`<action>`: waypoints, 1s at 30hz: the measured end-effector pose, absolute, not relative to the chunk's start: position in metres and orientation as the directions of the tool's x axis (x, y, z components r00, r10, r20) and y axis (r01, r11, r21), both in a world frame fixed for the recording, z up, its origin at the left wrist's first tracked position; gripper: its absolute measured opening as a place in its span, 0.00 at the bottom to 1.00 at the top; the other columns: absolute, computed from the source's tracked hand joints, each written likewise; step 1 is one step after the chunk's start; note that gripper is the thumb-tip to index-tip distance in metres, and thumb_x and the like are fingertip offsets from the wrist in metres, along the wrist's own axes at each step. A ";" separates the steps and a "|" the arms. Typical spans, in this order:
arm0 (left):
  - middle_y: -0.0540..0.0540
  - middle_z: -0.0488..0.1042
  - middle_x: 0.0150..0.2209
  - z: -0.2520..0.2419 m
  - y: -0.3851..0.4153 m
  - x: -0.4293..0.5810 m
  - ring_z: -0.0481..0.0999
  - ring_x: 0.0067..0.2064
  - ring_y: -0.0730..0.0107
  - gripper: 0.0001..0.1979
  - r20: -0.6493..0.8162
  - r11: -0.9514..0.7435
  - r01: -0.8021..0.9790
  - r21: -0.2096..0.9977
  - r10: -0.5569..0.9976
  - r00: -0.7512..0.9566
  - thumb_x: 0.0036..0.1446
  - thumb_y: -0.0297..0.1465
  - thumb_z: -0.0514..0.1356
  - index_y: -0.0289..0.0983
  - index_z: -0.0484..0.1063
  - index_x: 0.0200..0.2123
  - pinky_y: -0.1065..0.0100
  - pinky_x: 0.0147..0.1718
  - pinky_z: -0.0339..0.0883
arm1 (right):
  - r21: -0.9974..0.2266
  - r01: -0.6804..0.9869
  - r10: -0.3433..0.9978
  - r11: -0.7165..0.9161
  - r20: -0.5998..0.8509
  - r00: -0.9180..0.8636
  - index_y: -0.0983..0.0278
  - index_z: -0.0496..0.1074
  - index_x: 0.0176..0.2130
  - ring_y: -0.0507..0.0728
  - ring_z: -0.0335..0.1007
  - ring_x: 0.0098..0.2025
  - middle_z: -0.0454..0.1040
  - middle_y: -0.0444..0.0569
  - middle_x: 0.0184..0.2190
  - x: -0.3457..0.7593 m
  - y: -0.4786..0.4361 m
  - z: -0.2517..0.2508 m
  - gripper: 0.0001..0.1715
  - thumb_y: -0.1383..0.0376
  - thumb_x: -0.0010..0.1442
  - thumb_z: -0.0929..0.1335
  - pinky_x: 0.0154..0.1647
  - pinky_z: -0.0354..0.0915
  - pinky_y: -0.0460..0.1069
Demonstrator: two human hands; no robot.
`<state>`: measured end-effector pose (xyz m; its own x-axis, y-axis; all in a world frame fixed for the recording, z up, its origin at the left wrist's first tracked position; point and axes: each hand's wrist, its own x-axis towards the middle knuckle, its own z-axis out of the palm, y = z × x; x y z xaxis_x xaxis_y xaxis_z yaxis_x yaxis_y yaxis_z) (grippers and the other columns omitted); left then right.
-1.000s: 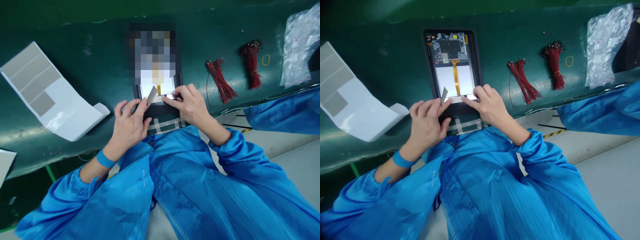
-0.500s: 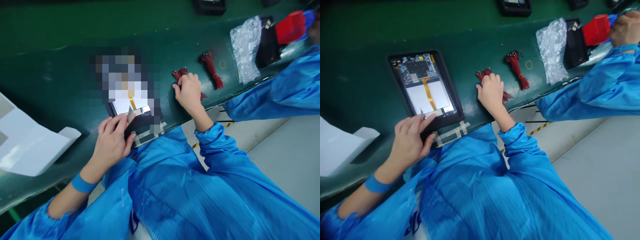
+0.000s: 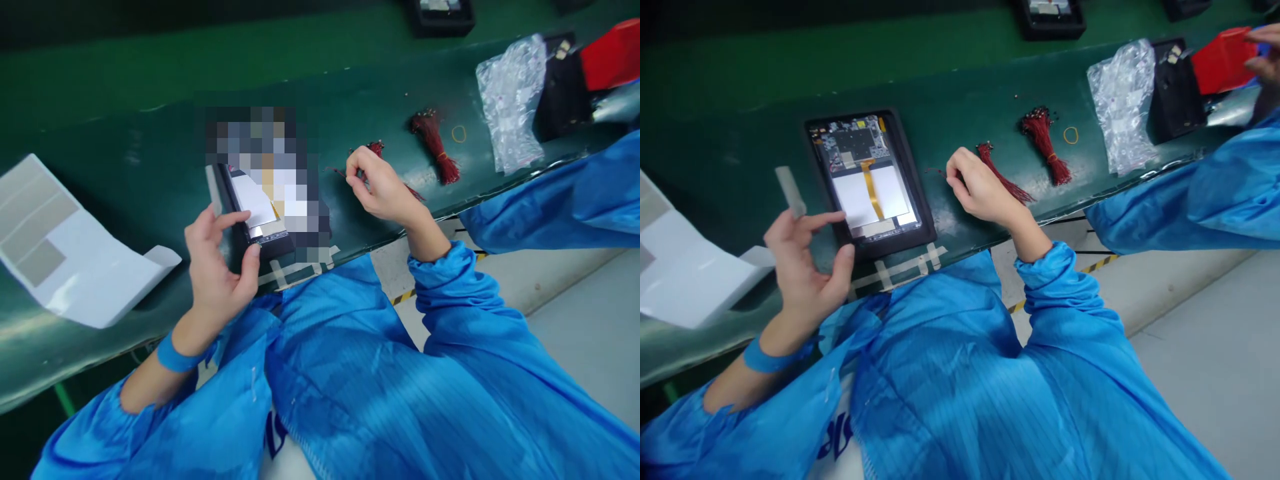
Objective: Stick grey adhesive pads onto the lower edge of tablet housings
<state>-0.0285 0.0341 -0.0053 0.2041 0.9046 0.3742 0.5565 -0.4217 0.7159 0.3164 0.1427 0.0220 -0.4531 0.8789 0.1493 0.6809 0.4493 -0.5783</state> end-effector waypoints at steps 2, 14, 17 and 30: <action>0.36 0.75 0.61 -0.002 0.044 -0.015 0.77 0.61 0.48 0.38 0.386 -0.426 0.508 0.749 0.903 0.188 0.71 0.37 0.62 0.48 0.48 0.77 0.44 0.57 0.75 | -0.675 0.583 0.858 0.452 0.151 -0.491 0.57 0.64 0.43 0.59 0.72 0.44 0.75 0.50 0.42 0.309 0.139 0.030 0.05 0.62 0.76 0.63 0.50 0.70 0.57; 0.37 0.74 0.62 -0.006 0.117 0.051 0.82 0.51 0.58 0.37 0.090 -0.147 0.203 0.968 0.959 0.268 0.66 0.42 0.67 0.49 0.51 0.70 0.54 0.48 0.81 | -0.577 0.776 0.965 0.255 0.204 -0.166 0.56 0.70 0.50 0.63 0.74 0.40 0.77 0.52 0.36 0.333 0.156 0.021 0.10 0.54 0.77 0.65 0.50 0.69 0.60; 0.38 0.75 0.61 -0.004 0.119 0.052 0.83 0.51 0.57 0.34 0.101 -0.167 0.208 0.964 0.950 0.296 0.66 0.40 0.66 0.49 0.53 0.69 0.53 0.48 0.81 | -0.646 0.737 0.976 0.198 0.202 -0.086 0.56 0.69 0.59 0.61 0.72 0.36 0.75 0.47 0.32 0.359 0.167 0.018 0.17 0.54 0.75 0.69 0.47 0.69 0.59; 0.44 0.81 0.53 0.024 0.092 0.064 0.84 0.45 0.67 0.34 0.070 -0.081 0.019 0.997 0.943 0.325 0.67 0.40 0.71 0.46 0.55 0.66 0.60 0.49 0.81 | -0.986 0.073 0.906 0.150 0.107 -0.410 0.61 0.74 0.44 0.50 0.71 0.32 0.73 0.44 0.33 0.296 0.110 0.060 0.27 0.41 0.72 0.71 0.32 0.70 0.46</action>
